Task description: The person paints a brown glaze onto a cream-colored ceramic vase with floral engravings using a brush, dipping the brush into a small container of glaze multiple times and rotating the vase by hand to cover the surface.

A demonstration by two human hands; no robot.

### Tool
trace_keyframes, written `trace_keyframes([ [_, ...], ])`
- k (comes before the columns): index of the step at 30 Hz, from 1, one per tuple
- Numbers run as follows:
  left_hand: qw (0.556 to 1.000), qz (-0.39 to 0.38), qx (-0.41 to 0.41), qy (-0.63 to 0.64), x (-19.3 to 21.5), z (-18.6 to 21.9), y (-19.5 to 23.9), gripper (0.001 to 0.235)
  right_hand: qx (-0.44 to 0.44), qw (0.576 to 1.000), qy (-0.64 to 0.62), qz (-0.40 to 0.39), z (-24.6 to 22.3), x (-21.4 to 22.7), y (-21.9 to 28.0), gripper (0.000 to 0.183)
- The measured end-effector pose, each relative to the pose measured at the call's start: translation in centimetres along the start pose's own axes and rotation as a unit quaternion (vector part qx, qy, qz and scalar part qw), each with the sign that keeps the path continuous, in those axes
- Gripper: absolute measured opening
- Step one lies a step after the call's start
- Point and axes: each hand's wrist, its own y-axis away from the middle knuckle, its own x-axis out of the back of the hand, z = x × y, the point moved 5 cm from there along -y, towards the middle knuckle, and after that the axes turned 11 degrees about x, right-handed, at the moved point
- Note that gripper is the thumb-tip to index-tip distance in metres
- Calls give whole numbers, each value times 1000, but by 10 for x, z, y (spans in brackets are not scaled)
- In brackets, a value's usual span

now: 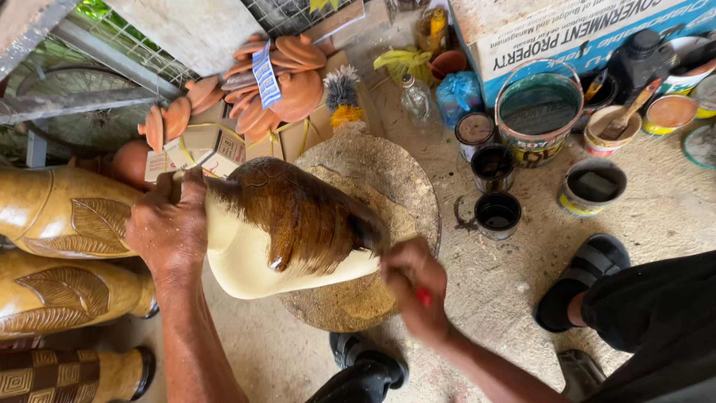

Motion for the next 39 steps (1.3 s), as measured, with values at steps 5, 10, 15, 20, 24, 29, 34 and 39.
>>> trace_keyframes([
  [5, 998, -19, 12, 55, 4, 1, 3, 44, -75, 993, -78, -45, -11, -6, 40, 17],
  [10, 1000, -9, 7, -4, 3, -3, 1, 42, -125, 990, -57, 19, 19, 30, -25, 17],
  [15, 1000, -26, 10, 15, 2, 2, 2, 42, -91, 995, -38, 21, 4, 12, 7, 19],
  [20, 999, -15, 8, 40, 4, -2, 3, 42, -62, 987, -141, -44, -9, 4, 20, 19],
  [24, 1000, -5, -3, 3, 2, -4, 3, 39, -84, 996, 8, -27, 15, 28, -38, 23],
  [29, 1000, -9, -10, 7, 1, 3, 1, 39, -109, 994, 0, 21, 31, 10, -10, 14],
  [34, 1000, -13, 3, 24, 4, -1, 1, 41, -70, 993, -90, -41, -1, 1, 59, 13],
  [39, 1000, 2, -15, 26, 5, -3, 2, 44, -162, 986, 35, 2, 34, 42, 0, 18],
])
